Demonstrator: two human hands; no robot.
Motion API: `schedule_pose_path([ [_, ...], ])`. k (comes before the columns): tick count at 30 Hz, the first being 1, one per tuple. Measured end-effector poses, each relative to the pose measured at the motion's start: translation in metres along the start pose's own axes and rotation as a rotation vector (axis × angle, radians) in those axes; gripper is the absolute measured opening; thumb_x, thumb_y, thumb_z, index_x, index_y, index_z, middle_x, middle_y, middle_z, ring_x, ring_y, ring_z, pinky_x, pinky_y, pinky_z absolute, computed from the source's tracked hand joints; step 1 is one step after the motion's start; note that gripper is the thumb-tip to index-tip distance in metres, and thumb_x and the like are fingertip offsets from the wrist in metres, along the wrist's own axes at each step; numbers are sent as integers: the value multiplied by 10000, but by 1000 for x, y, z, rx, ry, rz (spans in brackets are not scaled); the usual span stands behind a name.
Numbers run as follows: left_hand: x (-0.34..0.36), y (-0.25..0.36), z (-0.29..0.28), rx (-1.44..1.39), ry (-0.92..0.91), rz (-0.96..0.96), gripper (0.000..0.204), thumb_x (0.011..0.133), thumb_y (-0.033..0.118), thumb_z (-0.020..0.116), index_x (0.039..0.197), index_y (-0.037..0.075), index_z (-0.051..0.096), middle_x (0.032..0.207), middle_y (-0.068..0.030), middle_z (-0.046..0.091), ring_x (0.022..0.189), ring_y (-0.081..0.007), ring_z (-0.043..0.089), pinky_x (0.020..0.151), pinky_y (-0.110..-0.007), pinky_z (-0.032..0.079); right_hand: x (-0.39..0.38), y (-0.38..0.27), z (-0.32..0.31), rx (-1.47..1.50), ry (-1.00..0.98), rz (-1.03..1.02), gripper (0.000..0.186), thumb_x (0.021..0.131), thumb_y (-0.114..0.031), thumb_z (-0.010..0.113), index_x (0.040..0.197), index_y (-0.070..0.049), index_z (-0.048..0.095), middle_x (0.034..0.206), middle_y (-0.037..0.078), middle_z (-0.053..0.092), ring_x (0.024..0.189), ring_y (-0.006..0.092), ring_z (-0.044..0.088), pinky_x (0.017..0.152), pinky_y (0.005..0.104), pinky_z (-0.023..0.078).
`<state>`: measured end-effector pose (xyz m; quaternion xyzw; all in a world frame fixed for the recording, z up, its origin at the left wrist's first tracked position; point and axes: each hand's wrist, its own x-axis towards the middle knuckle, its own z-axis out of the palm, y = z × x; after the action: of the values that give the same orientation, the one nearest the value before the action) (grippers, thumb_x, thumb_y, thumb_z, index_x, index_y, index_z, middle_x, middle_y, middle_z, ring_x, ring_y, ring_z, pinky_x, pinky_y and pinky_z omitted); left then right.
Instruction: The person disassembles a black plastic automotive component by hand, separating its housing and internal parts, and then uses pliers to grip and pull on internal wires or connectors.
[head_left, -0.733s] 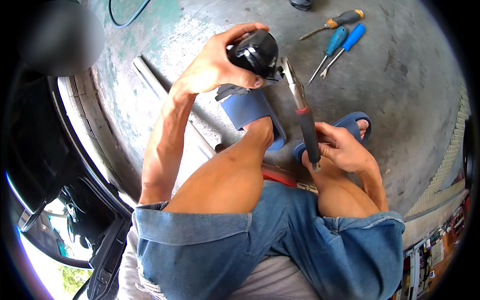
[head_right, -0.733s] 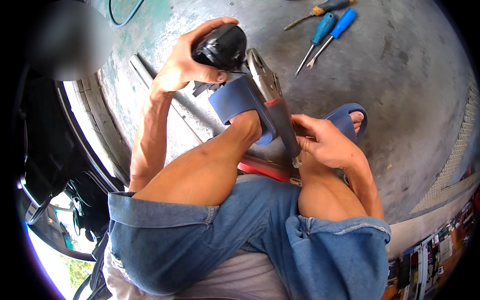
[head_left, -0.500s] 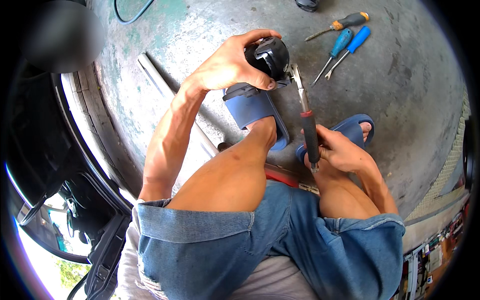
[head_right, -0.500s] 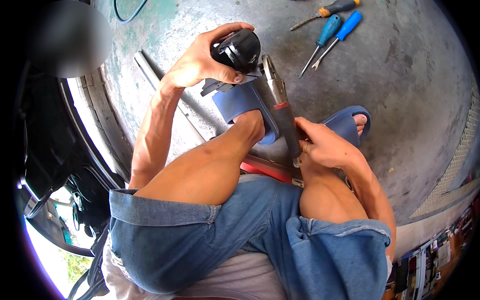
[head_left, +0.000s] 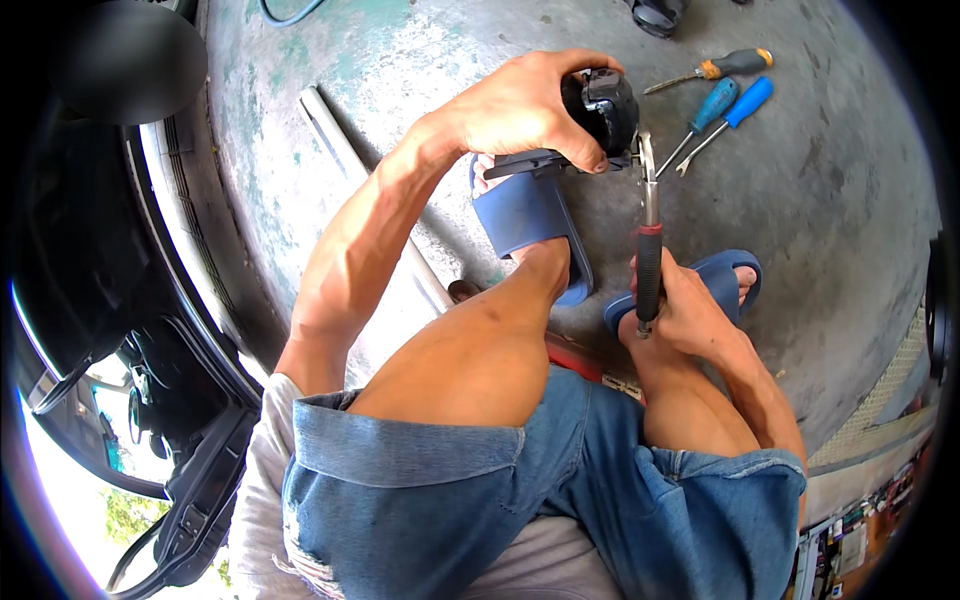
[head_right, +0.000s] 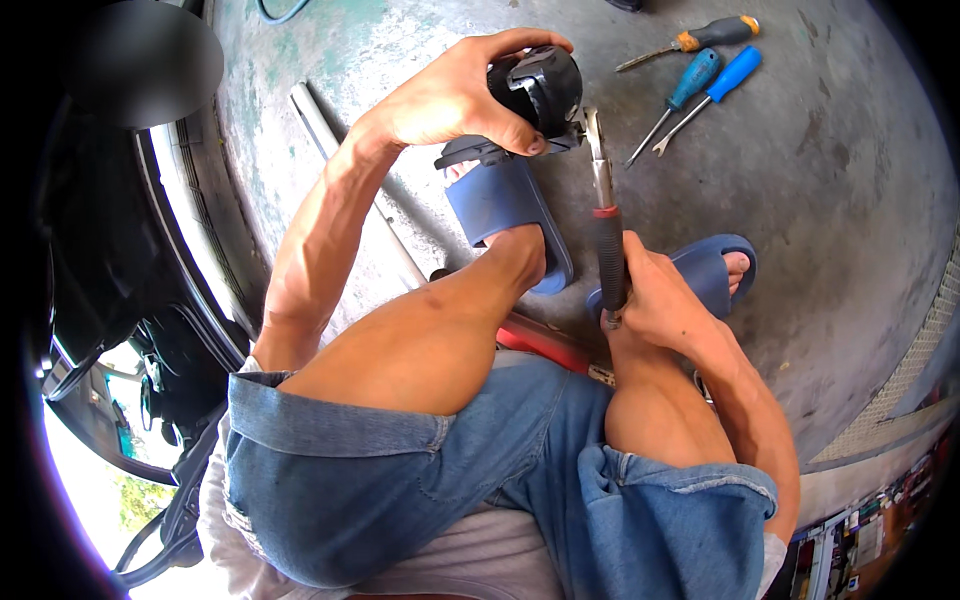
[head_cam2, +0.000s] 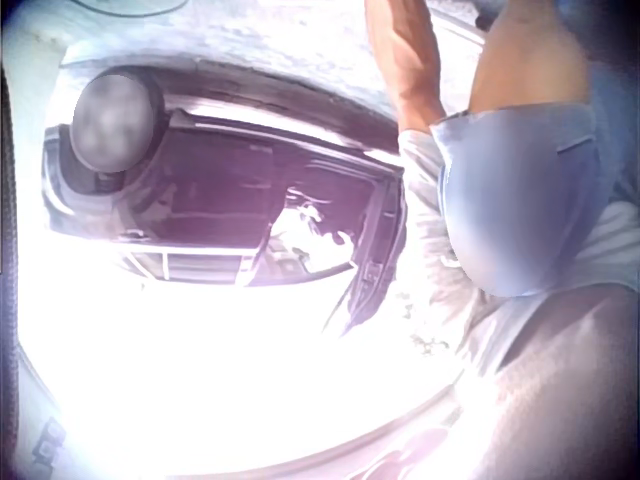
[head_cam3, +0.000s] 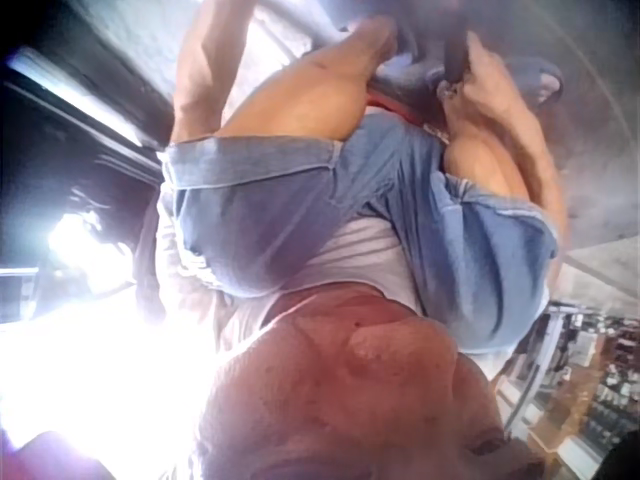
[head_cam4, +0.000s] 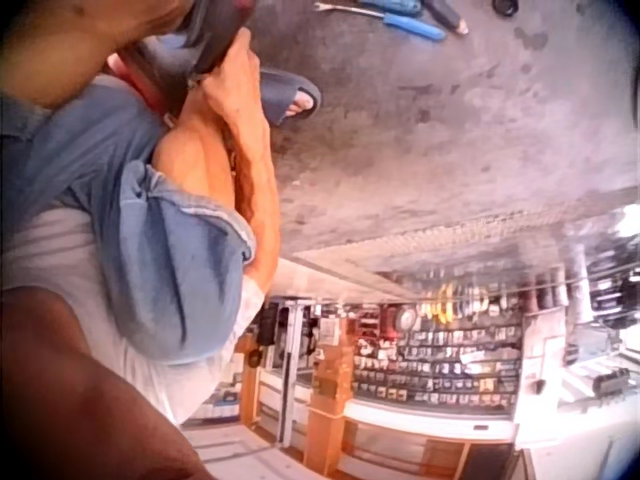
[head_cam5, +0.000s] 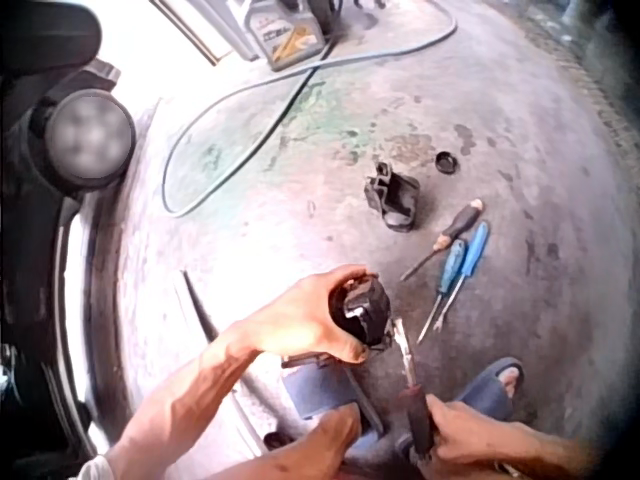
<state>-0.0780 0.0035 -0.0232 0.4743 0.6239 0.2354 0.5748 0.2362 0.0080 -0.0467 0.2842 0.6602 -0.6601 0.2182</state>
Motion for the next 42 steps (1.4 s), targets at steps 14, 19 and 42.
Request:
schedule_pose_path([
  [14, 2, -22, -3, -232, -29, -17, 800, 581, 179, 851, 1314, 26, 571, 1097, -113, 676, 1022, -198, 634, 958, -316, 483, -6, 15, 9, 44, 147, -55, 402, 825, 73, 591, 1206, -16, 496, 896, 146, 630, 813, 302, 636, 757, 377, 505],
  [19, -7, -25, -11, 78, 56, -43, 820, 583, 242, 842, 1308, -19, 560, 1105, -174, 679, 1016, -255, 652, 946, -334, 498, 0, -15, -3, 152, 74, -93, 332, 912, 69, 558, 1230, -1, 493, 883, 93, 609, 798, 189, 628, 753, 334, 510],
  [42, -31, 14, -13, -321, 151, 168, 998, 641, 108, 864, 1510, 106, 372, 1270, -113, 599, 1188, -216, 564, 1079, -342, 405, -94, 96, -63, 1182, 585, -224, 452, 923, -108, 697, 1300, -62, 452, 979, 31, 523, 810, 136, 520, 730, 295, 418],
])
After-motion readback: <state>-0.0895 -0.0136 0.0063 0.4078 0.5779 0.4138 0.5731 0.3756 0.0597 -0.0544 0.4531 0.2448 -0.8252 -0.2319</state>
